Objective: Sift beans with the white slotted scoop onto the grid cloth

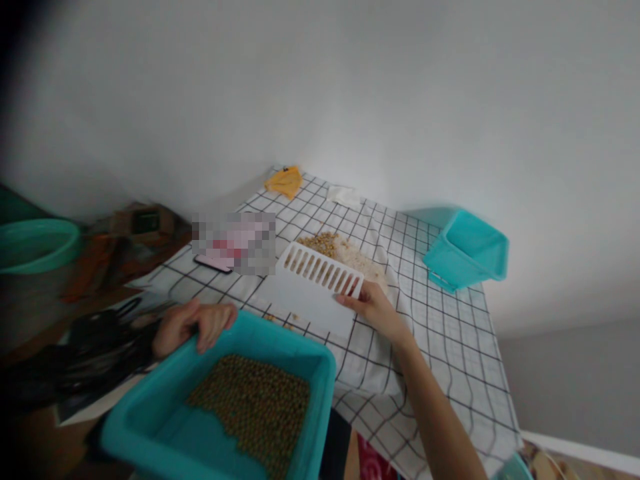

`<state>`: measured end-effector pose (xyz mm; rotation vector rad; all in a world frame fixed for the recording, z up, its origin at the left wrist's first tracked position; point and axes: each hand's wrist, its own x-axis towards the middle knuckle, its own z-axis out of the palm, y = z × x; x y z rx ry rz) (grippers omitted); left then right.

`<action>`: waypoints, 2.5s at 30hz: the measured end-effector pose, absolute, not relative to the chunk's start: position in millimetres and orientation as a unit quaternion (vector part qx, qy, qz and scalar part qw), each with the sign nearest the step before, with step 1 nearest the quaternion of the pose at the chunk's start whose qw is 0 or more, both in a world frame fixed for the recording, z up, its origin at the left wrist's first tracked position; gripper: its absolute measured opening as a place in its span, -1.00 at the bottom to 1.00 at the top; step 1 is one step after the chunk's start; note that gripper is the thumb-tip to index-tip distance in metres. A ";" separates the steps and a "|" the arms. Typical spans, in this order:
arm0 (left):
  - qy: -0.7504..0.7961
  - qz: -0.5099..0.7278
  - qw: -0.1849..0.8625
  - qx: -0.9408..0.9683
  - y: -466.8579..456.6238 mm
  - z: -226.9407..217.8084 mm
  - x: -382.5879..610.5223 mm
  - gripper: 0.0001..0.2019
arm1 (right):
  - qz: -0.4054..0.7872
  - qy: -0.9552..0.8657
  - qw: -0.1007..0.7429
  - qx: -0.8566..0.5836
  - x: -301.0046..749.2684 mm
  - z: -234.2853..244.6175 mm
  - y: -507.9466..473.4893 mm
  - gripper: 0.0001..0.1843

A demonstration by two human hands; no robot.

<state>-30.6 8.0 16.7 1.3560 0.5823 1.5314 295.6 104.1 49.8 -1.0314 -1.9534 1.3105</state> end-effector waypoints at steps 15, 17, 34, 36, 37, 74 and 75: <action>0.215 0.599 0.474 0.608 11.5 20.4 -34.8 -0.29 | 0.579 -0.707 0.230 -0.334 284.5 52.4 101.7 -0.67; 0.202 0.596 0.471 0.618 12.5 20.5 -35.4 -0.29 | 0.568 -0.715 0.221 -0.343 287.6 53.3 102.5 -0.68; 0.208 0.600 0.464 0.617 12.4 19.8 -34.6 -0.28 | 0.520 -0.731 0.230 -0.378 272.9 48.7 99.1 -0.62; 0.216 0.606 0.462 0.611 12.0 19.9 -34.2 -0.28 | 0.540 -0.724 0.225 -0.365 271.9 49.8 98.5 -0.60; 0.218 0.606 0.462 0.610 12.0 19.7 -34.3 -0.28 | 0.550 -0.720 0.228 -0.355 272.5 51.2 98.1 -0.60; 0.204 0.606 0.471 0.608 10.8 19.9 -32.9 -0.30 | 0.489 -0.720 0.316 -0.377 292.1 47.7 105.3 -0.61; 0.203 0.608 0.471 0.606 10.9 20.1 -32.6 -0.30 | 0.489 -0.722 0.315 -0.374 291.9 46.5 105.5 -0.61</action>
